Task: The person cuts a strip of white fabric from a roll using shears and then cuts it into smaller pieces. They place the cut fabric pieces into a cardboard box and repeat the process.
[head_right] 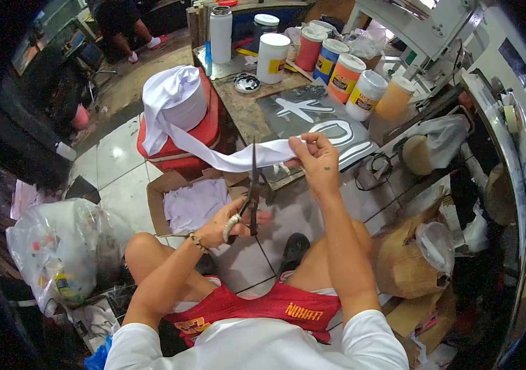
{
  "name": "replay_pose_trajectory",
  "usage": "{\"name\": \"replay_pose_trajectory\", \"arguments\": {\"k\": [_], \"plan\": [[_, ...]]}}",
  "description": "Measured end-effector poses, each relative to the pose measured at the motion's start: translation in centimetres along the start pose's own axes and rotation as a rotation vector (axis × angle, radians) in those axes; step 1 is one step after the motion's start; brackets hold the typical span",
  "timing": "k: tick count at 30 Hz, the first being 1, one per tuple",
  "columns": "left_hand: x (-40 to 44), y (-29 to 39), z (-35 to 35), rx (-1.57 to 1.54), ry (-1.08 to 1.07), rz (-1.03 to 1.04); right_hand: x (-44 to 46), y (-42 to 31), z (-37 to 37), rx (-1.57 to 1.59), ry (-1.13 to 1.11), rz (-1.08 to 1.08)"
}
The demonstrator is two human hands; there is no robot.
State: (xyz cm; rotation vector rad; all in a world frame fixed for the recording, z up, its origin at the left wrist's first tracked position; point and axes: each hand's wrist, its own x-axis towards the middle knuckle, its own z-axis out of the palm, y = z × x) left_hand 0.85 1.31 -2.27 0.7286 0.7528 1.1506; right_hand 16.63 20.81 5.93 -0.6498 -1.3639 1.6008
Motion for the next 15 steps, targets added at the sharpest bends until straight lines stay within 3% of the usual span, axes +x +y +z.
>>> {"name": "replay_pose_trajectory", "arguments": {"k": [3,12,14,15], "plan": [[-0.1,1.4,0.1,0.017,0.053,0.044,-0.2,-0.8,-0.3,0.159,-0.105,0.091],[-1.4,2.2,-0.5,0.211,0.038,0.085,1.0,-1.3,-3.2,0.081,-0.317,0.223],[-1.2,1.9,-1.2,-0.507,0.071,-0.207,1.0,-1.8,-2.7,0.076,-0.337,0.317],[-1.4,1.0,-0.7,-0.014,0.054,-0.036,1.0,-2.0,-2.3,0.071,-0.364,0.418]]}}
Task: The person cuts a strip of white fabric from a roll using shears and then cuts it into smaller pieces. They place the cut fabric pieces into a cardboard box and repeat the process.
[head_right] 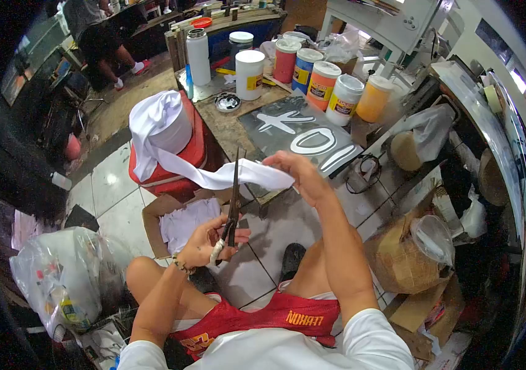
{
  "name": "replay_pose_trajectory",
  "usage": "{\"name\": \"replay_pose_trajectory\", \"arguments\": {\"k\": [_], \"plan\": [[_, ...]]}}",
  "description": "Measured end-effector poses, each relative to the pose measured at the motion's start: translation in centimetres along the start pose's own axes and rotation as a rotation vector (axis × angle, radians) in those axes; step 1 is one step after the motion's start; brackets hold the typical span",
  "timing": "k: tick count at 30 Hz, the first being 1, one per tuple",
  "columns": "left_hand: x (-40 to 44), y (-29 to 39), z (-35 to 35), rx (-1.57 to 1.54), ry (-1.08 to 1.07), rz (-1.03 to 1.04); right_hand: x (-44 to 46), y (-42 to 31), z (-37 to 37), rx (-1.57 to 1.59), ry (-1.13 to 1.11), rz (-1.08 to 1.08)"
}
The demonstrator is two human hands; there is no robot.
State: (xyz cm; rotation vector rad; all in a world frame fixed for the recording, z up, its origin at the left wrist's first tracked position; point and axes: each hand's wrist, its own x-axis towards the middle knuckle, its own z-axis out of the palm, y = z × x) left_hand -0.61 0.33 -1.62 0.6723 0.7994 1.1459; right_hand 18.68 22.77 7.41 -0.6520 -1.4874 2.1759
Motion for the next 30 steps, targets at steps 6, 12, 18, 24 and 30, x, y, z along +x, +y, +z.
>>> {"name": "replay_pose_trajectory", "arguments": {"k": [6,12,18,24,30], "plan": [[-0.3,-0.5,1.1,0.1,0.042,0.01,-0.4,0.3,0.9,-0.389,-0.041,0.016],[-0.7,0.7,1.6,0.162,-0.071,0.046,-0.2,1.2,0.8,-0.473,-0.146,-0.15],[-1.1,1.7,2.6,0.163,-0.114,0.076,-0.8,0.3,3.6,-0.212,-0.231,-0.144],[-1.2,1.9,3.1,0.129,-0.151,0.189,-0.6,0.9,4.3,-0.191,-0.32,-0.16],[-1.4,1.9,2.4,0.158,-0.182,0.004,-0.4,1.3,4.4,-0.091,-0.325,-0.199]]}}
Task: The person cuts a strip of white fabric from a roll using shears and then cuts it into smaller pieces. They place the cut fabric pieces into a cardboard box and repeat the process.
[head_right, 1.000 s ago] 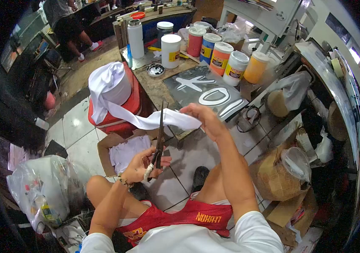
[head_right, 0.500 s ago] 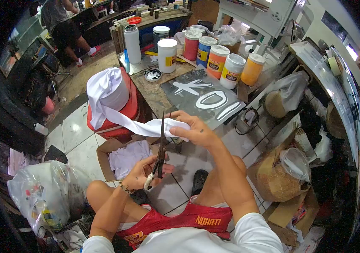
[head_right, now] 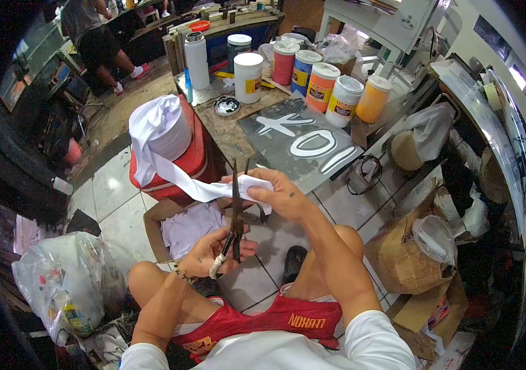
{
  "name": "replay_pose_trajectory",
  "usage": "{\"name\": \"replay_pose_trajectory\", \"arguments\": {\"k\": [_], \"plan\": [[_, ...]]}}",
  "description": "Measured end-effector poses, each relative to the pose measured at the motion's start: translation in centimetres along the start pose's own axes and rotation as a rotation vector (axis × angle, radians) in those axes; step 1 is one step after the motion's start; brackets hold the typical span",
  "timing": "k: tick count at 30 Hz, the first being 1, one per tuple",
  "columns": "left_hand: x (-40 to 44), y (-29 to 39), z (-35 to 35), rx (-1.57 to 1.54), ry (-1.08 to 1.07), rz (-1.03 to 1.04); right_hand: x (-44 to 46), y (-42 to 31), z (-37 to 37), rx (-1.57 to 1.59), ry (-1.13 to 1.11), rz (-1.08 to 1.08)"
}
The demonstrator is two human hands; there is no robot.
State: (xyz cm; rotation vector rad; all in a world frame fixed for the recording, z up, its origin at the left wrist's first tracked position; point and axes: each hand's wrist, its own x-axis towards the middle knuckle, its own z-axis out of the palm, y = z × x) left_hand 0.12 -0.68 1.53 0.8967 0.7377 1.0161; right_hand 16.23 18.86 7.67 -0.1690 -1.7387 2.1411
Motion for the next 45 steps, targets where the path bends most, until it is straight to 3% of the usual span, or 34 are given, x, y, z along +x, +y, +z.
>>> {"name": "replay_pose_trajectory", "arguments": {"k": [2,4,6,10,12,15,16,18,21,22,23,24,25,27,28,30,31,33,37,39,45], "plan": [[-0.1,0.1,0.2,-0.018,0.011,0.004,0.0,0.5,-0.7,-0.009,-0.017,-0.017],[0.0,0.0,0.5,-0.037,0.021,0.008,-0.2,0.6,-1.1,-0.239,-0.014,0.05],[0.3,-0.3,0.6,0.044,0.085,0.212,-0.2,0.8,-0.4,-0.247,-0.01,0.081],[0.6,-1.3,-0.6,0.127,0.105,0.245,0.2,0.6,-0.1,-0.296,0.025,0.101],[0.5,-1.3,-1.3,-0.228,0.074,-0.035,0.4,1.5,-1.0,-0.252,0.037,0.017],[0.7,-2.2,-1.1,-0.201,0.116,0.061,0.3,1.4,-1.0,-0.203,0.044,-0.05],[0.8,-2.3,-1.2,-0.201,0.116,0.06,0.2,0.1,-0.1,-0.284,0.009,0.053],[1.3,-2.4,-1.7,-0.746,0.054,-0.014,0.1,-0.2,0.5,-0.361,-0.026,0.157],[1.6,-3.4,-3.1,-0.771,0.166,-0.15,0.3,0.8,0.1,-0.293,-0.026,0.23],[1.3,-2.8,-2.5,-0.769,0.168,-0.152,0.5,1.4,-0.3,-0.293,-0.005,0.103],[0.8,-1.8,-1.4,-0.281,0.145,-0.009,0.6,1.8,-0.7,-0.292,0.018,-0.026],[0.4,-1.2,-0.9,0.208,0.112,0.13,0.5,1.8,-1.0,-0.274,0.004,-0.02],[0.4,-1.4,-1.1,0.211,0.11,0.128,0.5,1.6,-1.0,-0.273,0.006,-0.023],[0.6,-2.5,-2.1,-0.125,0.09,0.114,0.3,0.9,-0.6,-0.363,-0.065,0.184],[1.0,-2.7,-2.6,-0.127,0.092,0.113,0.3,0.7,-0.3,-0.361,-0.066,0.186],[1.5,-2.7,-3.6,-1.04,0.045,-0.183,0.2,0.7,0.3,-0.294,-0.073,0.195],[1.1,-2.1,-3.0,-1.038,0.05,-0.184,0.2,1.1,0.1,-0.289,-0.075,0.193],[0.3,-0.2,-1.2,-0.034,0.276,-0.023,0.2,2.3,-0.7,-0.324,-0.046,0.169],[0.7,0.5,-0.8,0.052,0.396,0.168,0.4,3.1,-0.6,-0.329,-0.043,0.262],[0.6,0.4,-1.0,0.226,0.568,0.29,0.9,3.9,0.2,-0.241,-0.011,0.058],[0.8,0.9,-0.3,0.098,0.77,0.45,1.5,7.7,2.2,-0.107,0.014,0.068]]}}
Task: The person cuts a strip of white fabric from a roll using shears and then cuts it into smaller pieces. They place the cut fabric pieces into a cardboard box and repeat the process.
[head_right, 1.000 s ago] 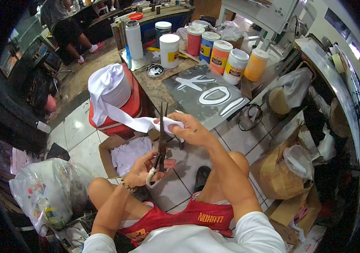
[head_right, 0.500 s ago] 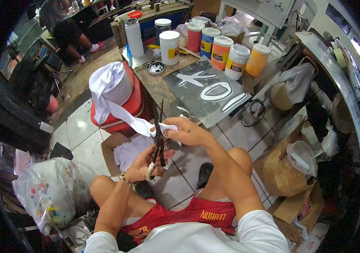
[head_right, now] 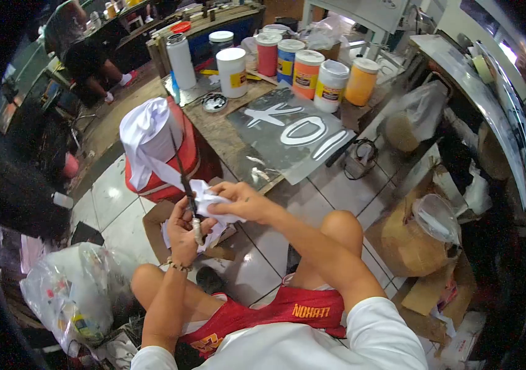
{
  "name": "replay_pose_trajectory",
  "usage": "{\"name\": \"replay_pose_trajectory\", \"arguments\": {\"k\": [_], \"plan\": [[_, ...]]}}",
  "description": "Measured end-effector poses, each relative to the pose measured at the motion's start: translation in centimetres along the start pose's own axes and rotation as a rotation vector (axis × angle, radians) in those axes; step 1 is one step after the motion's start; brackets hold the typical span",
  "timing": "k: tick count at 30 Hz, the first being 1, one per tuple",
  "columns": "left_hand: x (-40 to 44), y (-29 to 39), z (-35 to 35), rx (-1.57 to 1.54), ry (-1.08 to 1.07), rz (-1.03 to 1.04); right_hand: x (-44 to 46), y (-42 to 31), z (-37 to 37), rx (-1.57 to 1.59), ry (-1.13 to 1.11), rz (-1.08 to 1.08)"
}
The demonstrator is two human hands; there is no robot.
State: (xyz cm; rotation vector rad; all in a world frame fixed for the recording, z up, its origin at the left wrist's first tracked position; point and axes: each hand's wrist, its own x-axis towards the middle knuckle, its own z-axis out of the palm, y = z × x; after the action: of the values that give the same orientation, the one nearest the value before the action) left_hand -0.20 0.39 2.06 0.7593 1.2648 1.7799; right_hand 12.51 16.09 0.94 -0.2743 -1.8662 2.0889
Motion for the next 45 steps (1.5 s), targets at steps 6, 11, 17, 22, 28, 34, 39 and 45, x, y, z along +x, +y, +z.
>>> {"name": "replay_pose_trajectory", "arguments": {"k": [6,11,17,22,28,34,39,45], "plan": [[0.6,0.1,-1.0,0.095,0.061,-0.032,0.3,0.9,2.4,0.016,0.105,-0.033],[2.2,0.9,-4.1,0.488,0.093,0.158,0.6,0.2,2.3,0.213,0.152,-0.032],[2.7,4.8,-9.7,1.053,0.214,0.242,0.2,-2.0,-1.5,-0.025,0.254,-0.114],[2.6,5.1,-12.6,1.417,0.241,0.145,0.0,-3.2,-2.6,-0.085,0.36,-0.157],[2.7,4.8,-12.9,1.469,0.313,0.115,-0.2,-3.0,-3.7,-0.093,0.383,-0.177],[2.4,4.2,-8.3,0.313,0.004,-0.143,-0.5,-4.3,-5.0,-0.116,0.49,-0.168],[0.4,0.4,-4.2,-0.12,-0.553,-0.37,-0.8,-5.3,-6.3,-0.087,0.587,-0.258],[-1.0,-3.3,-0.9,-0.087,-0.762,-0.527,-1.8,-5.7,-7.8,-0.053,0.577,-0.326]]}}
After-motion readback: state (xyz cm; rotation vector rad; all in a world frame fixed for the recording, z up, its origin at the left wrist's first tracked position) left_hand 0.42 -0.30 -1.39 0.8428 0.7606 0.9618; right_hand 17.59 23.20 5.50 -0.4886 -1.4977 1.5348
